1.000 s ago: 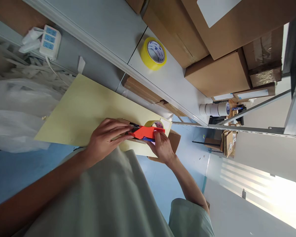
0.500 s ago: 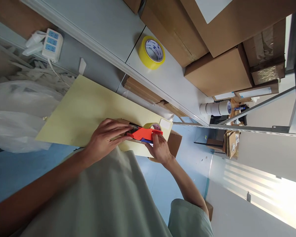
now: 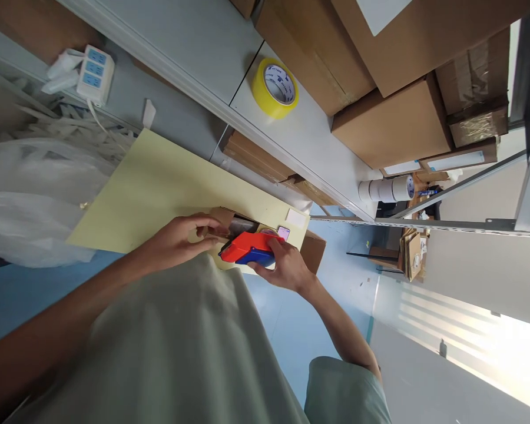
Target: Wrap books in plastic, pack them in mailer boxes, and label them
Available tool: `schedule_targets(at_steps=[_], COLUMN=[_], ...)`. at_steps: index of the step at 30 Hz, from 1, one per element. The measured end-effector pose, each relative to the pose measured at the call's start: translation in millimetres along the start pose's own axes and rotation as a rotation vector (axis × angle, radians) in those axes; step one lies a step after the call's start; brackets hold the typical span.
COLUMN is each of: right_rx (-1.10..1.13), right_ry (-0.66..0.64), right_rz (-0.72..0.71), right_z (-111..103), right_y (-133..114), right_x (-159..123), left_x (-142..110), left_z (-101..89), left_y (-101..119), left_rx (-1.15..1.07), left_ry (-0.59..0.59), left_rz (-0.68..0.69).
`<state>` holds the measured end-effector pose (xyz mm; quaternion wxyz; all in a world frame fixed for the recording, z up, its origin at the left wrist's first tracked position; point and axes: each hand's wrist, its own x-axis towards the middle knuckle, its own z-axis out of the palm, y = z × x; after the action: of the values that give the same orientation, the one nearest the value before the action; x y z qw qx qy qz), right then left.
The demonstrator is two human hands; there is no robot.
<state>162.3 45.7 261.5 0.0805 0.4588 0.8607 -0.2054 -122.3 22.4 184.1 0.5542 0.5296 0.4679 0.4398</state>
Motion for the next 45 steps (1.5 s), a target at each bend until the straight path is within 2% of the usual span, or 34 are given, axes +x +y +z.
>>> schedule_targets(at_steps=[3, 6, 10, 16, 19, 21, 25, 28, 32, 36, 45], right_rx=[0.078, 0.145, 0.185, 0.103, 0.115, 0.128, 0.174, 0.207, 0.113, 0.069, 0.045], right_ry=[-0.122, -0.196, -0.290, -0.410, -0.475, -0.527, -0.616, -0.624, -0.566, -0.550, -0.573], right_rz=[0.098, 0.146, 0.172, 0.254, 0.264, 0.294, 0.467, 0.549, 0.600, 0.613, 0.624], right_z=[-7.4, -12.8, -16.0, -13.5, -17.8, -26.8, -53.1, -65.2, -63.5, -53.9, -39.9], right_y=[-10.1, -16.5, -23.1, -38.1, -44.3, -45.0, -39.9, -38.3, -42.2, -43.6, -36.2], right_x=[5.4, 11.2, 20.4, 40.3, 47.9, 50.0, 49.1, 51.9, 65.3, 79.7, 96.5], left_x=[1.5, -0.1, -6.4, -15.0, -19.7, -22.8, -23.3, -14.1, 6.3, 19.6, 26.8], left_z=[-0.3, 1.4, 0.4, -2.0, -4.6, -13.0, -40.5, -48.5, -35.3, -20.4, 5.8], left_y=[-10.6, -19.2, -27.9, -42.3, -53.3, -66.7, -109.4, -142.1, -172.5, -193.0, -212.4], left_rx=[-0.133, -0.279, -0.388, -0.461, -0.525, -0.527, -0.380, -0.378, -0.462, -0.498, -0.575], left_ry=[-0.108, -0.126, -0.099, -0.045, -0.068, -0.059, 0.091, 0.048, 0.002, 0.000, 0.043], left_rz=[-0.234, -0.388, -0.486, -0.595, -0.638, -0.653, -0.687, -0.670, -0.641, -0.646, -0.654])
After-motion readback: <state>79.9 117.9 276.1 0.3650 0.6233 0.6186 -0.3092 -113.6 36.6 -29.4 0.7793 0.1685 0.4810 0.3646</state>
